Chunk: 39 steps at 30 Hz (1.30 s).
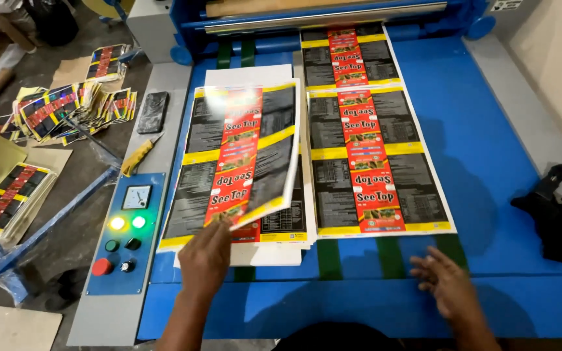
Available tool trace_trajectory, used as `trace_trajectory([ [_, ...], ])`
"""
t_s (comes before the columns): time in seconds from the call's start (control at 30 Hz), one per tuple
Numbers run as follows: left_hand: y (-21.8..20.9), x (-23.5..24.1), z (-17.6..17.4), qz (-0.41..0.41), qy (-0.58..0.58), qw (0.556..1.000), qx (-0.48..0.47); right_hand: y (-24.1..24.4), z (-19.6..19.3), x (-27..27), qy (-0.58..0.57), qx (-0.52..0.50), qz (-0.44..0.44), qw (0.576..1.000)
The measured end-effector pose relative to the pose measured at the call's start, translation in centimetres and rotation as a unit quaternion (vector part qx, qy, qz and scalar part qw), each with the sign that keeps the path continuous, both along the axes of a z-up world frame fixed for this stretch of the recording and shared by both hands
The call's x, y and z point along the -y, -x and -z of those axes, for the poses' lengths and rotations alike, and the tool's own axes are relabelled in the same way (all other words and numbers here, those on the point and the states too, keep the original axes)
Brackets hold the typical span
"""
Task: Sorting and stacking printed label sheets from a production machine in a print shop.
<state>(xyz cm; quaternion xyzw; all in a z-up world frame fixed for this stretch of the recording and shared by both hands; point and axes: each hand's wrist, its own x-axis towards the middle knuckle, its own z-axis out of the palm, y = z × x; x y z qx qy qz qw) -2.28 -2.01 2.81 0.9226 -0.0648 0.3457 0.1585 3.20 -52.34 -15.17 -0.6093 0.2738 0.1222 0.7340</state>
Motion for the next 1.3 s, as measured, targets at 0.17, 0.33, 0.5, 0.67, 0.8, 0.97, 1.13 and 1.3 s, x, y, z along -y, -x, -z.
trace_trajectory([
  [0.17,1.1,6.4,0.3,0.151,0.03,0.988,0.001,2.1,-2.5,-6.5,-0.003,0.031,-0.138,0.99],
  [0.33,2.5,12.2,3.3,0.184,-0.013,0.98,-0.07,2.7,-7.5,-12.7,-0.031,0.022,-0.248,0.968],
  [0.5,3.0,12.9,-0.3,0.271,0.015,0.961,-0.042,2.0,-2.6,-10.5,-0.044,0.029,-0.102,0.993],
  [0.67,0.4,6.6,4.5,0.173,-0.016,0.976,-0.131,0.8,13.4,3.0,0.218,0.264,-0.181,0.922],
  [0.8,-1.1,1.9,4.5,0.084,-0.033,0.992,-0.091,-1.4,17.0,11.8,0.4,0.387,-0.267,0.787],
  [0.97,-1.9,-0.7,5.5,0.069,-0.161,0.97,-0.17,-3.4,17.9,17.3,0.325,0.29,-0.219,0.873],
  [1.13,-2.4,-2.0,5.5,0.135,-0.198,0.958,-0.155,0.7,19.3,21.3,0.256,0.162,-0.133,0.944],
  [1.3,-2.2,-1.8,1.9,0.084,-0.096,0.98,-0.151,8.2,20.9,21.5,0.178,0.031,-0.014,0.983],
])
